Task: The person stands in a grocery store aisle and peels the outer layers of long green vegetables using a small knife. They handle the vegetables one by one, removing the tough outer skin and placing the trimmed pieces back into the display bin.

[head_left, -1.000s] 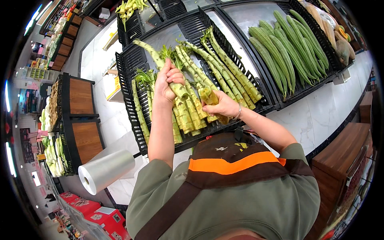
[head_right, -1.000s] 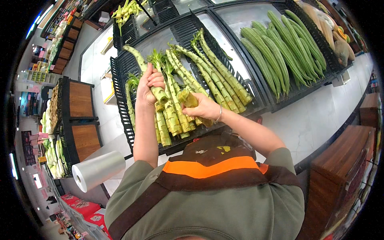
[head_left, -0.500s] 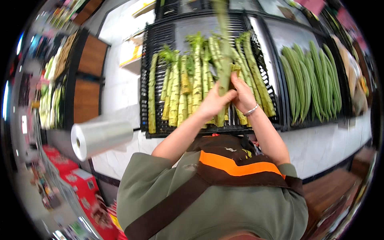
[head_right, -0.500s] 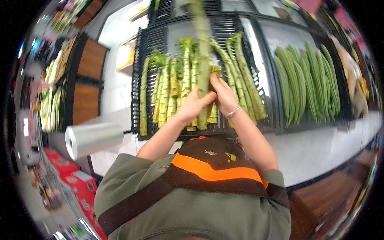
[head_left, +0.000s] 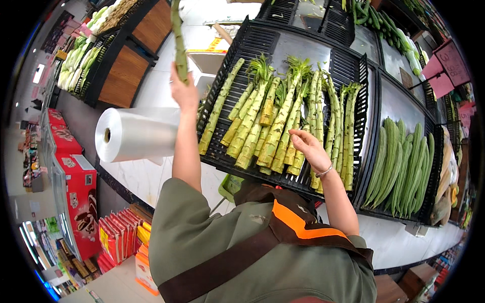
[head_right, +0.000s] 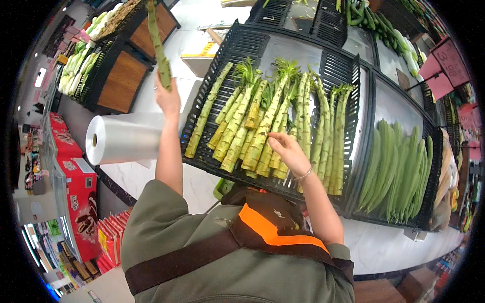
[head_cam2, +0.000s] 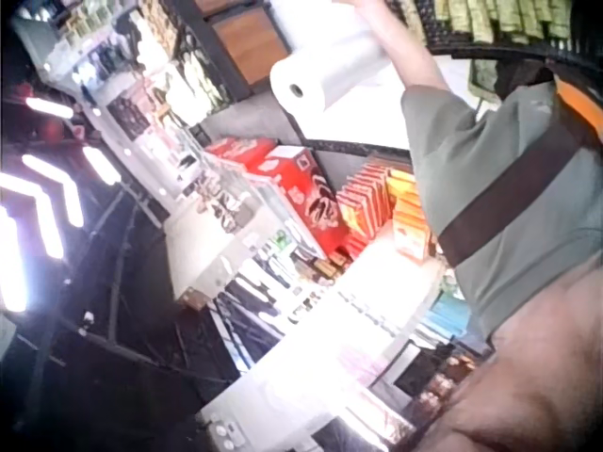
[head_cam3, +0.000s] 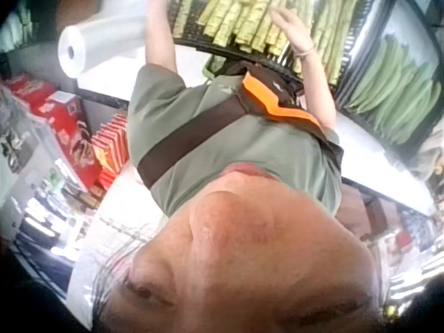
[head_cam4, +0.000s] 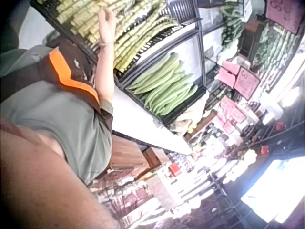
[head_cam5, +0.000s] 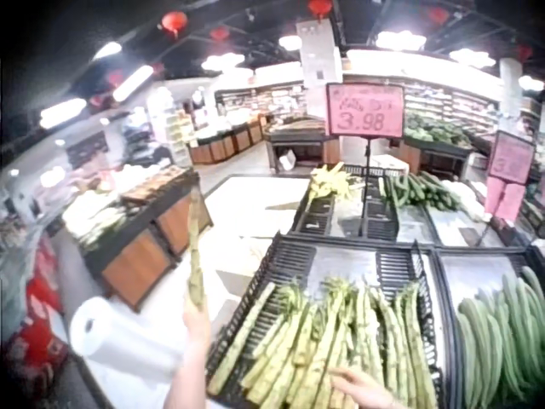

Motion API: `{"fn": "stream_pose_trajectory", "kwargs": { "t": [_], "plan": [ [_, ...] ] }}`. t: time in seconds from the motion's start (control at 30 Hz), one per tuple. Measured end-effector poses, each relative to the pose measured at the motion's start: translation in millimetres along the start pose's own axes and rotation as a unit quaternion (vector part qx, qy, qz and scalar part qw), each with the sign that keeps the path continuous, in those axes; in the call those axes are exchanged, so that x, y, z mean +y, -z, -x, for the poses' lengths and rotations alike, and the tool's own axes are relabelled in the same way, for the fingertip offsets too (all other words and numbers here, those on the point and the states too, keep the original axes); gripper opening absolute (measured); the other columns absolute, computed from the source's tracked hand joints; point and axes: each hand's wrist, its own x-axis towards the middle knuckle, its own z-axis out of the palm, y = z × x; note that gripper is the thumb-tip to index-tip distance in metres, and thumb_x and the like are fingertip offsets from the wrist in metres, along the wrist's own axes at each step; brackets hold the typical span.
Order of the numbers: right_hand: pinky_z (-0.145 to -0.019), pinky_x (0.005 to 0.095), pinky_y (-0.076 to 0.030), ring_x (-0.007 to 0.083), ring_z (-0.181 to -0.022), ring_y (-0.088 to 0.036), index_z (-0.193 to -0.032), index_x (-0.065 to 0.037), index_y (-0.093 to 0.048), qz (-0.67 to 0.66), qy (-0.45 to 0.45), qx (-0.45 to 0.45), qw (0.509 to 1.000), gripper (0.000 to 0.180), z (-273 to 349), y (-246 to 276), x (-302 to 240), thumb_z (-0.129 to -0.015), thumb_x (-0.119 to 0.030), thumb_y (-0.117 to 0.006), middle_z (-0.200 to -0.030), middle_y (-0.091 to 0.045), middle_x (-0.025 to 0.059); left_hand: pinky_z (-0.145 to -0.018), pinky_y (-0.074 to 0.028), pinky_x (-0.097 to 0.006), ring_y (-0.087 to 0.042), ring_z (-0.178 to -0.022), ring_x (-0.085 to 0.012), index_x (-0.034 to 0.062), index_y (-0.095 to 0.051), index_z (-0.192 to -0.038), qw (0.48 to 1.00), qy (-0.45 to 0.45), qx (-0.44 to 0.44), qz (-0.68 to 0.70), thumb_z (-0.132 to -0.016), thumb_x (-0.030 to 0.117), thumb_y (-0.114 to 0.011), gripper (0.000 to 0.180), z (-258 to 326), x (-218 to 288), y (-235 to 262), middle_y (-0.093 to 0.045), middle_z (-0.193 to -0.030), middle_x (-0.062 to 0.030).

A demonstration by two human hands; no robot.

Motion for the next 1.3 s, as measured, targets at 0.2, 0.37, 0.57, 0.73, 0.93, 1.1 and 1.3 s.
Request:
{"fn": "stream_pose_trajectory", "kwargs": {
  "t": [0.2, 0.37, 0.57, 0.73, 0.93, 1.1, 1.3],
  "plan": [
    [-0.086, 0.0278, -0.045, 0.0129, -0.096, -0.055, -0.120, 0.000, -0.055, -0.052, -0.081, 0.130, 0.987, 0.047, 11.3, 35.1, 41.8, -0.092, -0.038, -0.058, -0.106, -0.060, 0.0045, -0.099, -0.036, -0.050, -0.047, -0.119, -0.0358, 0.0079, -0.040, -0.138, 0.921, 0.114, -0.187, -0.322, -0.075, 0.035, -0.074, 0.076, 43.6, -61.9, -29.5, -0.054, -0.124, -0.0224],
    [-0.083, 0.0347, -0.047, 0.0245, -0.095, -0.061, -0.109, 0.001, -0.059, 0.128, -0.053, 0.340, 0.930, 0.038, 28.2, 85.4, 111.4, -0.085, -0.028, -0.065, -0.100, -0.064, 0.0151, -0.100, -0.035, -0.044, -0.049, -0.114, -0.0379, -0.0051, -0.053, -0.122, 0.975, 0.029, -0.210, -0.064, -0.081, 0.018, -0.068, 0.050, 86.7, 4.5, -54.3, -0.056, -0.119, -0.0239],
    [-0.086, 0.0439, -0.045, 0.0382, -0.099, -0.056, -0.108, 0.000, -0.054, 0.355, -0.052, 0.501, 0.788, 0.029, 47.5, 118.1, 155.2, -0.082, -0.012, -0.059, -0.105, -0.059, 0.0218, -0.096, -0.039, -0.040, -0.053, -0.109, -0.0284, 0.0015, -0.062, -0.107, 0.940, -0.150, -0.282, 0.119, -0.085, 0.008, -0.063, 0.023, 134.0, 126.0, -67.9, -0.060, -0.114, -0.0148],
    [-0.081, 0.0440, -0.047, 0.0372, -0.094, -0.059, -0.102, -0.002, -0.056, 0.346, 0.011, 0.554, 0.757, 0.020, 52.6, 123.2, 151.7, -0.083, -0.004, -0.054, -0.100, -0.062, 0.0190, -0.089, -0.046, -0.036, -0.059, -0.101, -0.0241, 0.0051, -0.067, -0.096, 0.841, -0.145, -0.452, 0.258, -0.086, 0.006, -0.063, 0.012, 203.4, 175.3, -62.9, -0.064, -0.105, -0.0096],
    [-0.076, 0.0362, -0.053, 0.0273, -0.082, -0.069, -0.095, -0.001, -0.062, 0.176, -0.017, 0.504, 0.845, 0.017, 77.5, 157.0, 127.2, -0.090, -0.006, -0.047, -0.088, -0.070, 0.0141, -0.067, -0.051, -0.030, -0.064, -0.076, -0.0228, 0.0006, -0.066, -0.098, 0.737, -0.032, -0.596, 0.316, -0.091, 0.008, -0.057, 0.014, 234.2, 197.9, -52.3, -0.065, -0.094, -0.0125],
    [-0.086, 0.0410, -0.051, 0.0373, -0.098, -0.064, -0.100, -0.001, -0.068, 0.428, -0.301, 0.244, 0.817, 0.028, 95.2, 148.0, 103.6, -0.082, -0.018, -0.055, -0.102, -0.066, 0.0217, -0.068, -0.050, -0.031, -0.064, -0.078, -0.0231, 0.0010, -0.066, -0.099, 0.712, -0.046, -0.641, 0.283, -0.089, 0.010, -0.059, 0.015, 243.7, 193.6, -54.6, -0.065, -0.093, -0.0126],
    [-0.085, 0.0394, -0.052, 0.0349, -0.107, -0.062, -0.121, 0.008, -0.047, 0.441, -0.469, 0.155, 0.749, 0.049, 96.1, 95.6, 142.1, -0.079, -0.013, -0.063, -0.116, -0.060, 0.0248, -0.069, -0.049, -0.029, -0.062, -0.078, -0.0161, 0.0024, -0.066, -0.106, 0.687, -0.051, -0.675, 0.263, -0.090, 0.015, -0.060, 0.021, 243.5, 190.9, -54.1, -0.065, -0.094, -0.0099]
  ]
}}
